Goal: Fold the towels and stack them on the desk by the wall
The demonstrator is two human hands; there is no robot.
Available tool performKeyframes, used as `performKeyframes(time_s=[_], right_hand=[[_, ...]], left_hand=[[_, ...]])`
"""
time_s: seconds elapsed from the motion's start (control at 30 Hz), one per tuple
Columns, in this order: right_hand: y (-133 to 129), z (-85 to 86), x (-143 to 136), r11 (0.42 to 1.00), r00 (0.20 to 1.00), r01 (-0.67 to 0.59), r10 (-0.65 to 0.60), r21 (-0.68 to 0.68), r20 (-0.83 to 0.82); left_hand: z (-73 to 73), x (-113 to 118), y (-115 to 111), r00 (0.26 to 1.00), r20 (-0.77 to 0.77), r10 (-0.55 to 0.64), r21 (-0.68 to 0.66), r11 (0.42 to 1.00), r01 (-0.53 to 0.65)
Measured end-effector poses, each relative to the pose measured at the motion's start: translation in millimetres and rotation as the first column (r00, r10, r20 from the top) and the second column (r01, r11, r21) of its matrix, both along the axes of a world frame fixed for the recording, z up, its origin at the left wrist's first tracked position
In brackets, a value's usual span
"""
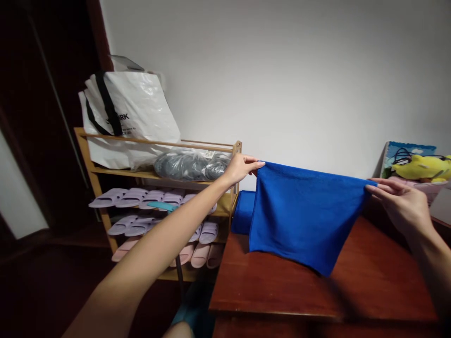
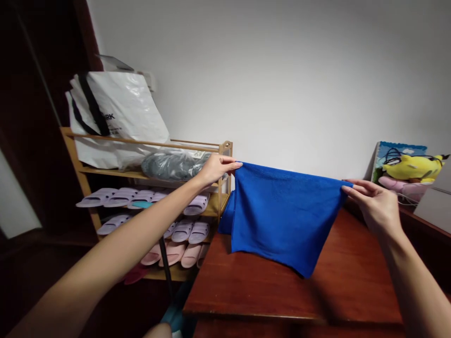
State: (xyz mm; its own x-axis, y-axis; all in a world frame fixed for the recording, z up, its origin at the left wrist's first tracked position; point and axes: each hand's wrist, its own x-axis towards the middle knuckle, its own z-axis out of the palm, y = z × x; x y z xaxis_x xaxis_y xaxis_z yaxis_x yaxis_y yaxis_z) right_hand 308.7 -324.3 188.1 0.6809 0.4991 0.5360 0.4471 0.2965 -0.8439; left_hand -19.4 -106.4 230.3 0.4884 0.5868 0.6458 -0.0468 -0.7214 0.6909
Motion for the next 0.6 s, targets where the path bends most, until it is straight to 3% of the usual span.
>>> performKeyframes(time_s=[0.2,0.37,0.6], right_hand=[[10.6,3.3,-12.4,0.996,0.994,0.087,-0.086,-0.004,0.067],[10.0,6.8,-19.5,0.991,0.983,0.133,-0.134,0.023,0.129],[-11.4,7.2,-24.1,0.983,0.951,0.165,-0.179,0.076,0.25]], left_hand=[[-6.3,-11.4,3.4,0.996,0.04,0.075,0.051,0.996,-0.077],[-3.5,-23.1,-0.1,0.986,0.109,0.128,0.206,0.967,-0.148],[5.9,-44.7,-35.3,0.977,0.193,0.089,0.29,0.946,-0.143]])
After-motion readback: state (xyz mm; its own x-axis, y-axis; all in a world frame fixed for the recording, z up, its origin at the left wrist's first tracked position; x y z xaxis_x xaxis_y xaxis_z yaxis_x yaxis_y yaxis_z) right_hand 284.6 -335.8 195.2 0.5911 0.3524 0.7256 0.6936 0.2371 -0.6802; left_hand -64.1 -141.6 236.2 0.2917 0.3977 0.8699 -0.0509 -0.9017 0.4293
